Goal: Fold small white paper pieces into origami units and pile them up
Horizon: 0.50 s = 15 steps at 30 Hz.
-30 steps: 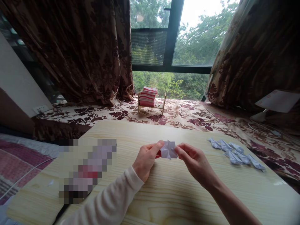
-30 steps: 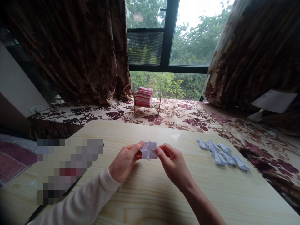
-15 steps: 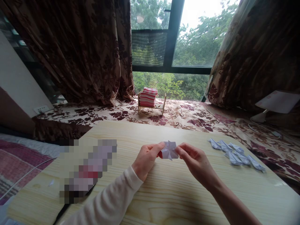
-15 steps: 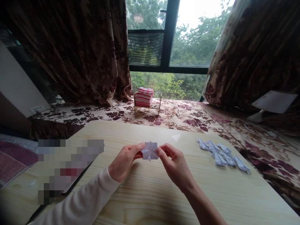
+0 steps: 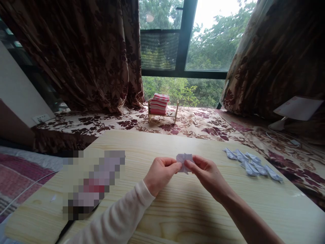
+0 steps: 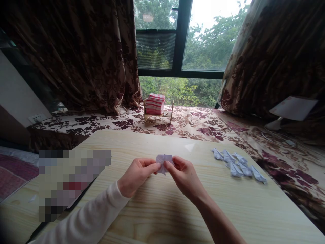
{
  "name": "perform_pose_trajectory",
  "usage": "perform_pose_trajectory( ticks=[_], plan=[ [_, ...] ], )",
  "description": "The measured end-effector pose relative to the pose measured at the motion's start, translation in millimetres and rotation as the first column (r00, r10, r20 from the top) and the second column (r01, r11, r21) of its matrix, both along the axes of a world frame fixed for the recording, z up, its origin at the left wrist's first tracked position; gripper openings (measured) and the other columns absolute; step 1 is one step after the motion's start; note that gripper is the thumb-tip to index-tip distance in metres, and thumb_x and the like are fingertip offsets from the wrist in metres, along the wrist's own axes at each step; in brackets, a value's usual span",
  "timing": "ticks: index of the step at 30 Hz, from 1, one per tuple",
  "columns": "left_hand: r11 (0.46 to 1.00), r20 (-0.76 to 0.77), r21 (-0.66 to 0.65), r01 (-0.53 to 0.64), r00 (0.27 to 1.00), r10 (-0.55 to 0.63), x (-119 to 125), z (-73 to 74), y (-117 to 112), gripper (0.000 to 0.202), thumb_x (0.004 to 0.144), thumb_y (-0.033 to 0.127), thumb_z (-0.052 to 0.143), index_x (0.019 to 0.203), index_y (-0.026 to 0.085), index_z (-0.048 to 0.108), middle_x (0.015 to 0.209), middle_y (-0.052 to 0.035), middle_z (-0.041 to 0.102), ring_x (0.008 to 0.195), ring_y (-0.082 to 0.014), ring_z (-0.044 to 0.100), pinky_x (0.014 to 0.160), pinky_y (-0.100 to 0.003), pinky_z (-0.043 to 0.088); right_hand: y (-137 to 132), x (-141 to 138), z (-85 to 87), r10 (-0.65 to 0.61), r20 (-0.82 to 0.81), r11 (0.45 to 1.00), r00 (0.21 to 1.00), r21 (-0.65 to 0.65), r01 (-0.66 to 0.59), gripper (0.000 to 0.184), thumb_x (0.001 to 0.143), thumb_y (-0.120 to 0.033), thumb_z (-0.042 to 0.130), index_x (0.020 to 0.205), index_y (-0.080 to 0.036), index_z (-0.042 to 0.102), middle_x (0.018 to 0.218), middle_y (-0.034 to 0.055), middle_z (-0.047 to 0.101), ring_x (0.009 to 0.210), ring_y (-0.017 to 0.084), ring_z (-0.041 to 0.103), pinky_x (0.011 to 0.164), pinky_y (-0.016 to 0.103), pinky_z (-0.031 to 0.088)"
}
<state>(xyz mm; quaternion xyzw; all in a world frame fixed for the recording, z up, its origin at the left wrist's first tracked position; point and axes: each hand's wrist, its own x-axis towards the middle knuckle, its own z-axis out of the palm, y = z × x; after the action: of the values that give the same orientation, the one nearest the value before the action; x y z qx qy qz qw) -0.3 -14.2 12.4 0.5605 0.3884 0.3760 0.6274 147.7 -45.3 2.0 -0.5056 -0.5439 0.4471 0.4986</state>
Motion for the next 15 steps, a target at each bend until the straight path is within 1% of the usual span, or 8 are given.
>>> perform_pose_trajectory(
  ticks=[5, 10, 15],
  plan=[
    [0.998, -0.037, 0.033, -0.052, 0.998, 0.054, 0, 0.2, 1, 0.024, 0.063, 0.031, 0.062, 0.047, 0.014, 0.054, 0.05, 0.0016, 0.049, 0.055, -0.01, 0.039, 0.056, -0.024, 0.029, 1, 3, -2.2, -0.03, -0.006, 1.0, 1.0, -0.004, 0.03, 0.03, 0.074, -0.045, 0.063, 0.078, -0.016, 0.066, 0.072, 0.0019, 0.066, 0.066, 0.015, 0.056, 0.061, 0.026, 0.043],
    [0.999, -0.032, 0.015, -0.051, 0.998, 0.052, 2, -4.1, 1, 0.023, 0.062, 0.031, 0.062, 0.049, 0.013, 0.056, 0.051, 0.0016, 0.049, 0.054, -0.0091, 0.039, 0.054, -0.023, 0.03, 3, 4, -8.4, 0.003, -0.016, 1.0, 1.0, -0.015, -0.003, 0.033, 0.075, -0.046, 0.063, 0.082, -0.014, 0.066, 0.073, 0.0029, 0.066, 0.065, 0.013, 0.053, 0.061, 0.026, 0.041],
    [0.996, -0.04, 0.064, -0.06, 0.997, 0.063, 2, -5.5, 0, 0.019, 0.064, 0.028, 0.06, 0.057, 0.01, 0.062, 0.053, 0.0006, 0.051, 0.054, -0.0093, 0.039, 0.053, -0.023, 0.03, 2, 0, -12.9, 0.0, -0.013, 1.0, 1.0, 0.013, 0.0, 0.034, 0.075, -0.047, 0.062, 0.073, -0.014, 0.061, 0.069, 0.0033, 0.062, 0.066, 0.014, 0.053, 0.06, 0.027, 0.041]
  ],
)
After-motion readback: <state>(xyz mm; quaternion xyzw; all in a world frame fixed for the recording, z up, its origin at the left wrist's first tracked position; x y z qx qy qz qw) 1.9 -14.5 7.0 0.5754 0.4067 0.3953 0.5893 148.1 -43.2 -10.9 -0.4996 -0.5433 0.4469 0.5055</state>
